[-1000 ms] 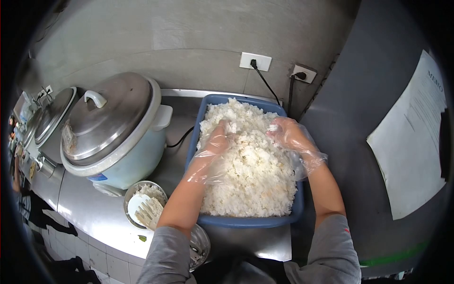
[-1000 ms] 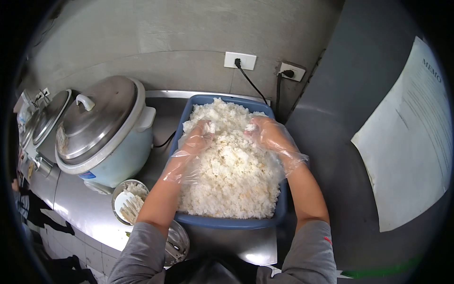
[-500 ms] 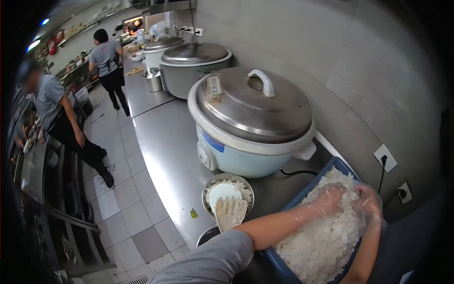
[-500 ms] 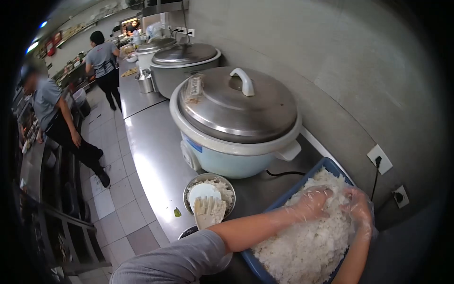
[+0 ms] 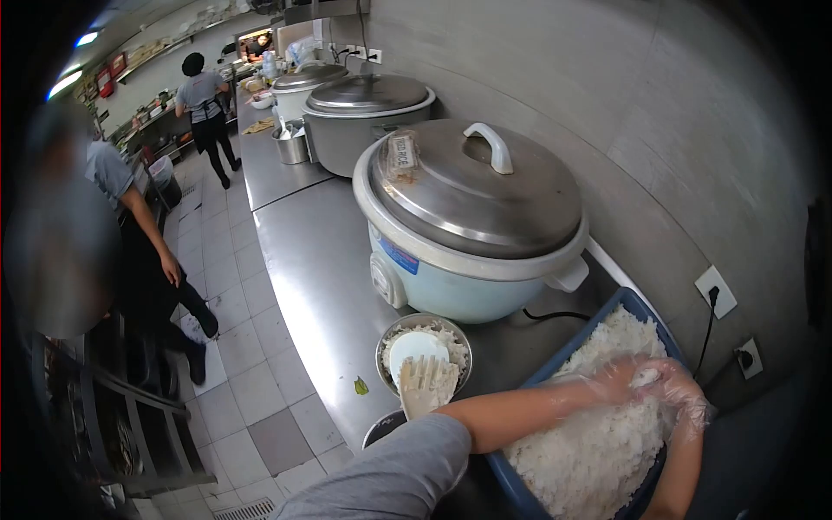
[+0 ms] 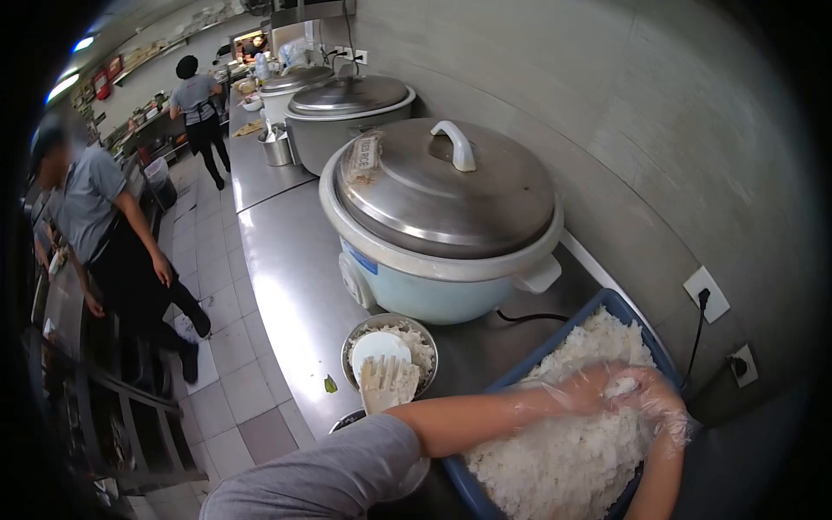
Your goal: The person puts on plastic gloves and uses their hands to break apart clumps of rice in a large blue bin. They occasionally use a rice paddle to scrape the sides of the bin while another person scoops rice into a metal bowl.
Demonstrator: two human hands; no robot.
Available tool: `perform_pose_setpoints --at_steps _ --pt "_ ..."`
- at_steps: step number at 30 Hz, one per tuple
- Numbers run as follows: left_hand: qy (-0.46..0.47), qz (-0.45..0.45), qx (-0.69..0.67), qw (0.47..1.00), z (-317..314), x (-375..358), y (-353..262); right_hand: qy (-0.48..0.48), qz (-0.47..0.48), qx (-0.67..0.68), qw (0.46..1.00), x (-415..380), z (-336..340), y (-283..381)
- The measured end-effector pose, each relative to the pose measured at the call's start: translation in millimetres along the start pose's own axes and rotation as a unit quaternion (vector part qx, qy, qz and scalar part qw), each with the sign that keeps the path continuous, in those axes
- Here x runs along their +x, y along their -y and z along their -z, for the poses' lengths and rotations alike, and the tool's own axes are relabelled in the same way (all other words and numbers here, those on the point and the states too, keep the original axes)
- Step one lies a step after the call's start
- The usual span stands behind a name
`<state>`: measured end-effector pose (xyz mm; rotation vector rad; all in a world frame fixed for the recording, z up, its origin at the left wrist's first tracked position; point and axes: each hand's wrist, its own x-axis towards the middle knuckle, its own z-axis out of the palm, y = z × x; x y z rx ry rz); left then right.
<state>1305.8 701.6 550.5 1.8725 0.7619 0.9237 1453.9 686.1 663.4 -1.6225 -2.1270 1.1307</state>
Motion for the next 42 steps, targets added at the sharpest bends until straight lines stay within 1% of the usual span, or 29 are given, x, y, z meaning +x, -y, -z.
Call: perform_pose_setpoints --at_steps 2,3,6,8,10,11,12,13,14,15,16,17,19,21,22,24,25,26,27,29,30,32,33,35,36,38,39,41,42 --pt "0.001 -0.066 -0.047 0.997 -9.0 6.3 7.6 -0.076 -0.052 0.068 0.993 -14.3 -1.0 6.7" --pt "-0.002 -0.098 -0.07 0.993 -8.7 6.9 7.3 -0.093 -0.036 0.084 0.991 -16.1 -0.2 1.8" --pt "-0.006 -0.112 -0.157 0.981 -9.8 8.2 5.4 -0.137 -0.015 0.124 0.983 -18.1 11.8 -17.9" --pt "-0.047 -0.071 -0.208 0.975 -14.7 8.6 3.6 -0.161 -0.042 0.141 0.976 -22.6 19.8 -25.3" --pt "-0.062 -0.051 -0.27 0.959 -16.8 10.1 5.2 -0.26 -0.016 0.163 0.952 -8.9 20.3 -55.1" --pt "-0.053 -0.05 -0.309 0.948 -11.3 10.2 4.1 -0.31 -0.006 0.172 0.935 -9.5 14.2 -47.7" --pt "-0.075 -0.063 -0.261 0.96 -8.6 8.8 3.5 -0.262 -0.037 -0.024 0.964 -20.3 23.7 -35.4" --pt "-0.097 -0.073 -0.211 0.97 -4.4 7.4 1.9 -0.26 -0.008 -0.021 0.965 -25.2 18.4 -21.0" --pt "-0.146 -0.102 -0.073 0.981 1.0 4.3 -0.8 -0.263 0.014 -0.019 0.965 -33.3 14.6 -11.9" --pt "-0.129 -0.084 -0.078 0.985 0.2 10.3 7.4 -0.246 -0.023 0.043 0.968 -39.2 14.5 -8.5" --pt "-0.075 0.01 -0.062 0.995 13.2 4.7 -8.4 -0.235 -0.06 0.108 0.964 -41.2 15.8 -10.4" --pt "-0.114 -0.099 -0.075 0.986 12.2 6.3 3.5 -0.248 -0.083 0.083 0.962 -36.2 17.3 -15.5" --pt "-0.054 -0.041 -0.023 0.997 31.1 0.9 -7.5 -0.254 -0.129 0.043 0.958 -34.3 20.6 -22.4" --pt "-0.024 -0.098 0.052 0.994 44.2 -0.5 -4.8 -0.245 -0.178 -0.005 0.953 -33.3 23.0 -23.9" --pt "0.002 -0.051 0.008 0.999 44.6 -0.8 -8.9 -0.238 -0.211 -0.04 0.947 -32.5 24.1 -20.1" --pt "0.041 0.049 -0.068 0.996 48.8 -0.1 -16.8 -0.208 -0.241 -0.257 0.913 -17.6 32.7 -41.1" --pt "0.036 0.026 -0.055 0.997 47.2 2.5 -10.4 -0.185 -0.247 -0.362 0.88 -11.1 28.3 -23.3" --pt "0.03 0.005 -0.042 0.999 44.4 5.6 0.7 -0.156 -0.259 -0.25 0.92 -19.0 29.4 -4.2" --pt "0.023 -0.017 -0.028 0.999 42.7 7.6 7.4 -0.142 -0.279 -0.273 0.91 -15.5 30.0 9.9" --pt "0.017 0.005 0.078 0.997 46.9 4.8 -4.4 -0.117 -0.316 -0.318 0.886 -2.3 42.0 22.6" --pt "0.015 0.017 0.13 0.991 50.1 2.7 -14.3 -0.142 -0.305 -0.329 0.883 8.6 46.7 13.4" --pt "0.069 0.105 0.198 0.972 57.3 2.1 -43.1 -0.191 -0.281 -0.348 0.874 40.2 51.3 -21.9" --pt "0.096 0.149 0.231 0.957 58.4 4.0 -49.3 -0.16 -0.264 -0.345 0.886 53.1 51.8 -30.9" --pt "0.038 0.076 0.196 0.977 52.6 -0.3 -38.5 -0.097 -0.228 -0.336 0.908 79.0 49.7 -48.1" --pt "0.009 0.04 0.177 0.983 50.0 -0.8 -32.5 -0.103 -0.172 -0.357 0.912 96.8 44.7 -77.0" --pt "0.02 -0.014 0.153 0.988 52.9 4.5 -20.2 -0.112 -0.058 -0.396 0.909 130.6 34.2 -133.9" --pt "0.029 -0.038 0.139 0.989 52.3 4.6 -14.6 -0.083 -0.065 -0.342 0.934 126.0 33.6 -126.6" --pt "0.029 -0.026 0.097 0.995 48.8 7.0 -10.9 -0.025 -0.081 -0.228 0.97 108.6 32.6 -98.7" --pt "0.027 -0.021 0.074 0.997 46.5 8.8 -10.3 -0.01 -0.095 -0.121 0.988 105.4 29.9 -106.7"
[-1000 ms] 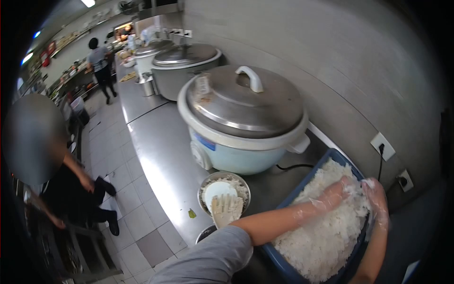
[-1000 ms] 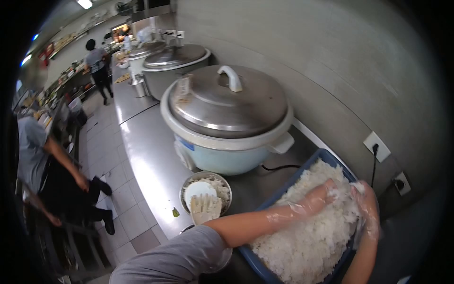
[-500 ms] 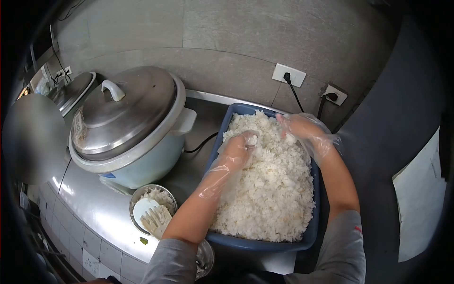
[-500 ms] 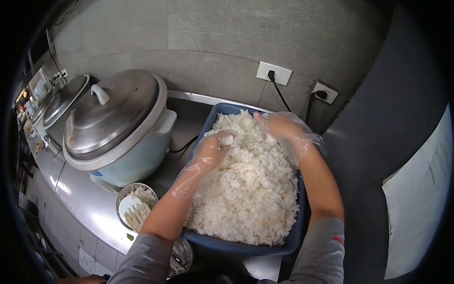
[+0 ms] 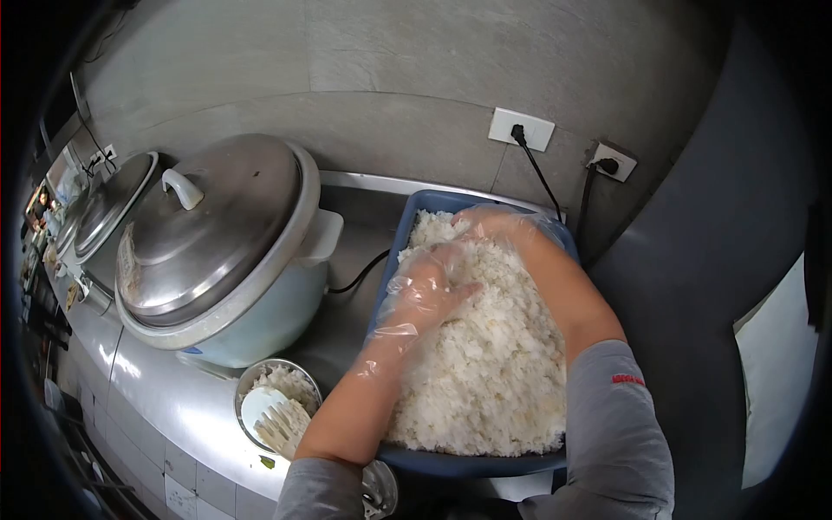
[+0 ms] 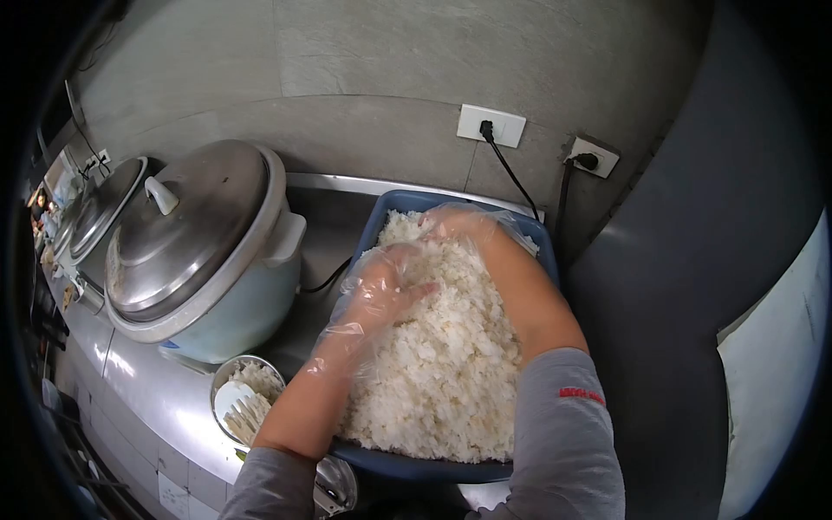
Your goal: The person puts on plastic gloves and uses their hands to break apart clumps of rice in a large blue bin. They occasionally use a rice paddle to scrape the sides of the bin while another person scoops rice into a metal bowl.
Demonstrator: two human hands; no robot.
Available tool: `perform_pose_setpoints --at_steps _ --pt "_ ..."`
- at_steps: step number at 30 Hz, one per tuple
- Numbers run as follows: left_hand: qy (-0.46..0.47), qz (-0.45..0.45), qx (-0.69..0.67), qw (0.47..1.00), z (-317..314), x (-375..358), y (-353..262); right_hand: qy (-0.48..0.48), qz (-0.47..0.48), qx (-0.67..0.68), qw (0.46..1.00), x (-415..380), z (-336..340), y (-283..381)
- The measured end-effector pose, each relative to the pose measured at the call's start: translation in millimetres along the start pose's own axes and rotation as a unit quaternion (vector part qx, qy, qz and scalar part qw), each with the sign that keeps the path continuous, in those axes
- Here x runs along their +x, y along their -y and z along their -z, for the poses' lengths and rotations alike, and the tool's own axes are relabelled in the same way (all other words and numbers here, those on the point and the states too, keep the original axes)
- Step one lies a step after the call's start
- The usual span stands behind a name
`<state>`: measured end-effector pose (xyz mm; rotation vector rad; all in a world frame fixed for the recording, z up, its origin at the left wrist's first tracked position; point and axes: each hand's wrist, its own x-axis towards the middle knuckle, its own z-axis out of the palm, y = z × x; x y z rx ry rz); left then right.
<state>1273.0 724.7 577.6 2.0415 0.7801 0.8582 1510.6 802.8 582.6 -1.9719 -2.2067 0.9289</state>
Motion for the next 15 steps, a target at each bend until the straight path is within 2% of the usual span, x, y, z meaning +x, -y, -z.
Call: perform_pose_setpoints --at_steps 2,3,5,9,11,14,15 --pt "-0.026 0.031 -0.024 0.999 -6.2 1.0 5.3 0.053 -0.02 0.208 0.977 -2.9 -14.1 -12.3" --pt "-0.039 0.048 -0.035 0.997 -7.9 0.7 8.5 0.046 -0.045 0.177 0.982 -17.4 -15.7 0.8" --pt "-0.043 0.011 -0.006 0.999 -15.4 1.5 12.8 0.034 -0.095 0.113 0.988 -66.0 -9.2 51.7" --pt "-0.057 -0.035 0.057 0.996 -23.1 -2.2 2.6 0.025 0.094 0.12 0.988 -112.0 0.3 55.9" --pt "-0.052 -0.075 0.008 0.996 -21.8 -5.5 -7.7 0.02 0.162 0.086 0.983 -125.5 0.9 46.3" --pt "-0.035 -0.105 -0.057 0.992 -28.3 -4.6 -10.5 -0.07 0.077 0.157 0.982 -153.8 -8.0 65.0" --pt "-0.027 -0.11 -0.077 0.991 -32.8 -3.8 -8.3 -0.094 0.09 0.174 0.976 -159.6 -11.5 67.1"
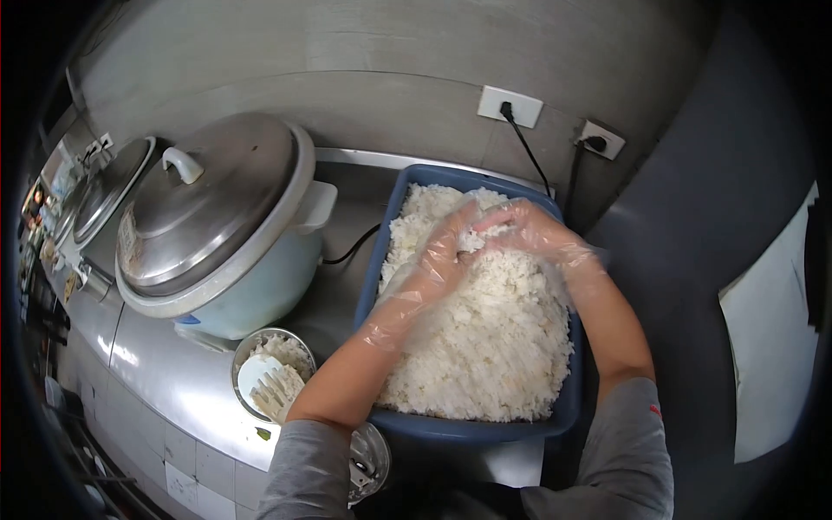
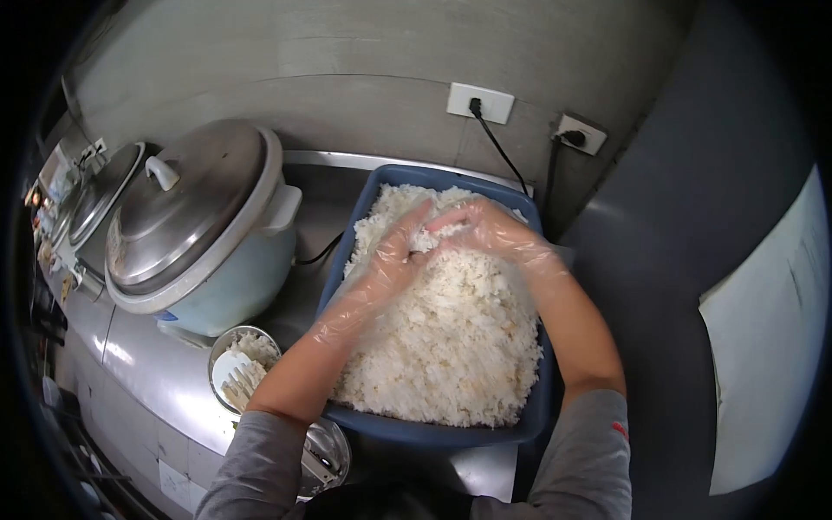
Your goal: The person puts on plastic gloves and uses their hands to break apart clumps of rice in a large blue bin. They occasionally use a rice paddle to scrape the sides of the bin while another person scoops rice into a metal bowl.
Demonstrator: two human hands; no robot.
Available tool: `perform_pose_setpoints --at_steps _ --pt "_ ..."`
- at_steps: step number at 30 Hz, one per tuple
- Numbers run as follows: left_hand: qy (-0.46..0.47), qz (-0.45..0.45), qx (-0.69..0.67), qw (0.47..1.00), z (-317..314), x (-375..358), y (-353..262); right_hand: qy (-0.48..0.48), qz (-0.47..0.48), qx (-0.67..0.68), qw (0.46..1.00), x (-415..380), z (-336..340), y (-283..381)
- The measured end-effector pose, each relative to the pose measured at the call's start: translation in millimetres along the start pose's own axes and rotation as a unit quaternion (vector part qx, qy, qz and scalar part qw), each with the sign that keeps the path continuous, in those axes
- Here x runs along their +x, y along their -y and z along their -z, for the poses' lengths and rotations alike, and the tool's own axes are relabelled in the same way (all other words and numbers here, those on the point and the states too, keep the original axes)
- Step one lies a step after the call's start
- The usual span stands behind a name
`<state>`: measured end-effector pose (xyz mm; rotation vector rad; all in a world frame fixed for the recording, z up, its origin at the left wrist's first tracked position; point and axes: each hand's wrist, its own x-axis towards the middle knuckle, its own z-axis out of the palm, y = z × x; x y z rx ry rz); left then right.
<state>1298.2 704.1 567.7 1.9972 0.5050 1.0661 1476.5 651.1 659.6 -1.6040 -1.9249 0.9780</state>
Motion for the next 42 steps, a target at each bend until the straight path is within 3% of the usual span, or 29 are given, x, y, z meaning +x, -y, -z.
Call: perform_pose_setpoints --at_steps 3,6,8,9,13,16,19,22,25,27,29,31,33,34,36,37,38,42 --pt "-0.01 -0.048 -0.005 0.999 -9.4 1.0 1.5 -0.101 0.081 -0.006 0.992 -12.8 -10.0 0.7" --pt "-0.011 -0.005 -0.054 0.998 -8.9 -0.6 -5.1 -0.201 0.026 0.13 0.971 -22.3 -18.5 2.3" --pt "-0.021 0.012 -0.045 0.999 -7.2 1.5 -2.5 -0.209 -0.029 0.1 0.972 -24.2 -15.0 1.8" --pt "-0.056 -0.025 -0.02 0.998 -6.5 1.6 -6.0 -0.213 -0.055 0.091 0.971 -28.8 -14.2 10.1" --pt "-0.09 0.03 0.009 0.995 0.4 -3.2 -23.1 -0.265 -0.151 0.055 0.951 -32.0 -10.7 7.4" --pt "-0.116 0.059 0.045 0.99 1.4 -6.6 -4.1 -0.301 -0.123 -0.02 0.945 -31.5 -15.3 -4.2" --pt "-0.06 0.097 0.104 0.988 8.9 -5.1 6.3 -0.246 -0.138 -0.059 0.958 -45.9 -13.5 13.6" --pt "-0.027 0.025 0.059 0.998 10.2 -4.8 17.9 -0.267 -0.153 -0.089 0.947 -45.5 -11.0 6.6" --pt "-0.037 0.004 0.094 0.995 7.3 -2.4 17.6 -0.177 -0.163 0.044 0.97 -37.0 -28.1 -0.1" --pt "-0.026 0.032 0.003 0.999 8.3 -5.2 3.3 -0.139 -0.081 0.077 0.984 -39.6 -60.8 -11.3" --pt "-0.027 0.046 -0.043 0.998 7.8 -3.8 2.0 -0.106 0.0 -0.147 0.983 -41.1 -76.7 -16.0" --pt "-0.036 0.044 -0.043 0.997 11.3 -0.7 6.1 -0.084 0.057 -0.25 0.963 -57.0 -90.4 -9.6" --pt "0.055 0.143 -0.101 0.983 16.1 -6.1 -29.9 -0.08 0.094 -0.24 0.963 -91.1 -98.0 -3.5" --pt "0.099 0.191 -0.129 0.968 17.8 -7.1 -46.6 -0.071 0.091 -0.141 0.983 -102.5 -100.0 -11.6" --pt "0.159 0.0 0.096 0.983 -3.1 -9.3 -1.2 -0.06 0.037 0.043 0.997 -119.6 -99.4 -21.1" --pt "0.185 -0.096 0.207 0.956 -8.4 -10.9 3.2 -0.067 -0.015 0.131 0.989 -125.8 -96.2 -19.1" --pt "0.205 -0.084 0.208 0.953 -8.6 -15.7 7.4 -0.082 -0.064 0.215 0.971 -132.1 -93.0 -17.0" --pt "0.239 -0.058 0.22 0.944 -1.5 -41.5 -40.1 -0.19 -0.073 -0.058 0.977 -130.5 -74.3 -22.4"
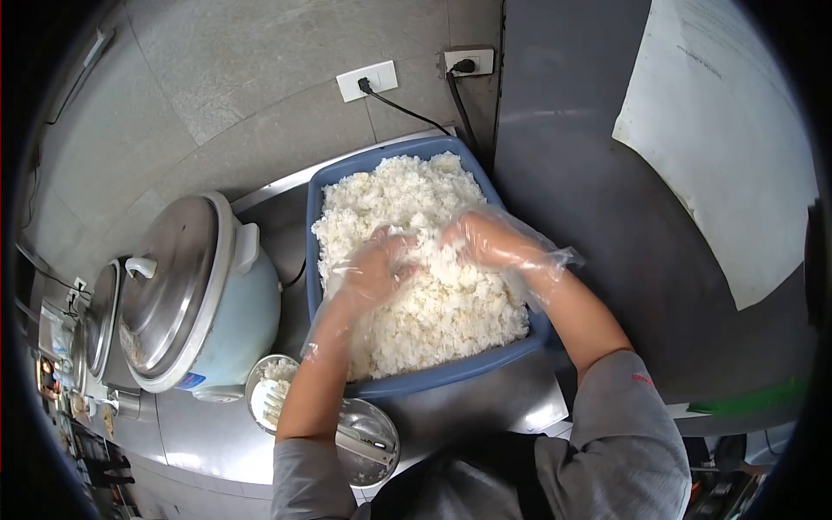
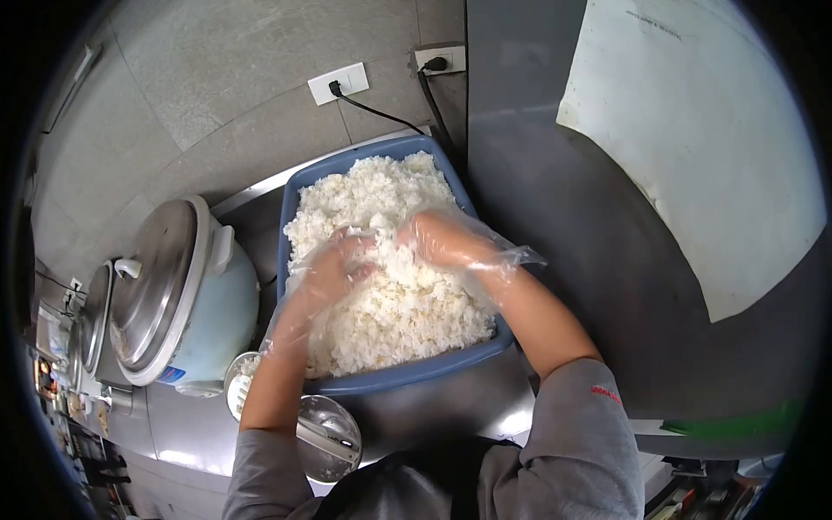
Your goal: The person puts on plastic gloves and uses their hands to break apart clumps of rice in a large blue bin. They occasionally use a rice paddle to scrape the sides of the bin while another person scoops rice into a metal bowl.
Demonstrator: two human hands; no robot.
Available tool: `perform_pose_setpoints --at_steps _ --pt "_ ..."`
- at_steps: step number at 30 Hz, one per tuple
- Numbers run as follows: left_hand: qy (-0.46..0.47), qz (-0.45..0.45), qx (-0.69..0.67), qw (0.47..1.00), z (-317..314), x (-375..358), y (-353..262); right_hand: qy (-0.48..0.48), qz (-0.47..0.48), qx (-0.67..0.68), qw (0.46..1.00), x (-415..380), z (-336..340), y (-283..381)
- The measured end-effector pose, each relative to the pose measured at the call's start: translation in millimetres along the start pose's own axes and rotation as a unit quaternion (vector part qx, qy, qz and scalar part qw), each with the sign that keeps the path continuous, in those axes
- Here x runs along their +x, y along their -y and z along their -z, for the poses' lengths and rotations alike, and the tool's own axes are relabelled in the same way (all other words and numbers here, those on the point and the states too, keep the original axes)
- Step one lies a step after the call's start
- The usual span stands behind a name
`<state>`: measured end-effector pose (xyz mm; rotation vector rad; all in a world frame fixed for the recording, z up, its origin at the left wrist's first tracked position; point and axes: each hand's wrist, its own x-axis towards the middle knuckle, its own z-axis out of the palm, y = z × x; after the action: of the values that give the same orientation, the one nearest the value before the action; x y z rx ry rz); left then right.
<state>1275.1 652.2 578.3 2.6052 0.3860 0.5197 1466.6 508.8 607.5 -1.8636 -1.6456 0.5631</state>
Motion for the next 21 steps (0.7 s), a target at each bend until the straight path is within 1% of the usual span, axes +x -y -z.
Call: perform_pose_setpoints --at_steps 1,2,4,5,7,8,9,11,12,13,14,16,17,18,19,20,21 --pt "-0.006 -0.001 0.003 1.0 1.8 -7.5 -6.5 -0.028 0.009 -0.105 0.994 6.1 3.9 3.2" --pt "-0.012 -0.001 0.006 1.0 2.9 -14.0 -12.3 -0.054 0.01 -0.073 0.996 10.4 4.9 4.7" --pt "0.02 0.0 0.024 1.0 5.9 -24.4 -23.6 -0.106 0.015 -0.013 0.994 18.7 5.8 8.7" --pt "0.034 0.0 0.034 0.999 6.7 -27.3 -27.2 -0.13 0.011 -0.01 0.991 24.4 2.3 6.3" --pt "-0.006 0.033 -0.137 0.99 -0.4 -31.3 -26.5 -0.164 0.017 0.045 0.985 26.0 1.2 15.4" --pt "-0.031 0.047 -0.168 0.984 -1.9 -32.0 -27.5 -0.179 0.02 0.072 0.981 26.0 1.5 20.2" --pt "-0.056 0.058 -0.199 0.977 -3.2 -32.8 -28.8 -0.153 -0.021 -0.002 0.988 22.6 10.0 35.4" --pt "-0.116 0.082 -0.154 0.978 1.3 -25.1 -28.5 -0.167 0.05 0.029 0.984 19.1 7.4 28.8" --pt "-0.148 0.092 -0.177 0.969 3.0 -22.4 -30.8 -0.169 0.089 0.047 0.98 17.9 5.4 24.3" --pt "-0.184 0.107 -0.196 0.957 3.7 -18.8 -35.6 -0.173 0.058 0.05 0.982 17.5 6.0 18.0" --pt "-0.227 0.125 -0.21 0.943 6.1 -16.6 -38.5 -0.185 0.062 0.01 0.981 18.9 7.7 9.5" --pt "-0.26 0.17 -0.208 0.927 8.2 -7.1 -41.0 -0.235 -0.037 -0.014 0.971 12.7 5.8 18.9" --pt "-0.23 0.238 -0.142 0.933 20.3 -6.3 -50.4 -0.229 -0.027 -0.003 0.973 12.7 7.9 18.6" --pt "-0.252 0.228 -0.134 0.931 14.7 -1.3 -41.9 -0.282 0.007 -0.022 0.959 15.3 1.1 7.9" --pt "-0.292 0.206 -0.058 0.932 7.7 2.3 -37.0 -0.221 -0.026 -0.056 0.973 4.4 12.1 46.2" --pt "-0.289 0.206 -0.036 0.934 5.2 4.1 -37.1 -0.218 -0.03 -0.13 0.967 6.8 12.7 42.2" --pt "-0.281 0.205 -0.017 0.937 3.2 3.4 -35.8 -0.199 0.0 -0.1 0.975 8.9 11.4 33.2"
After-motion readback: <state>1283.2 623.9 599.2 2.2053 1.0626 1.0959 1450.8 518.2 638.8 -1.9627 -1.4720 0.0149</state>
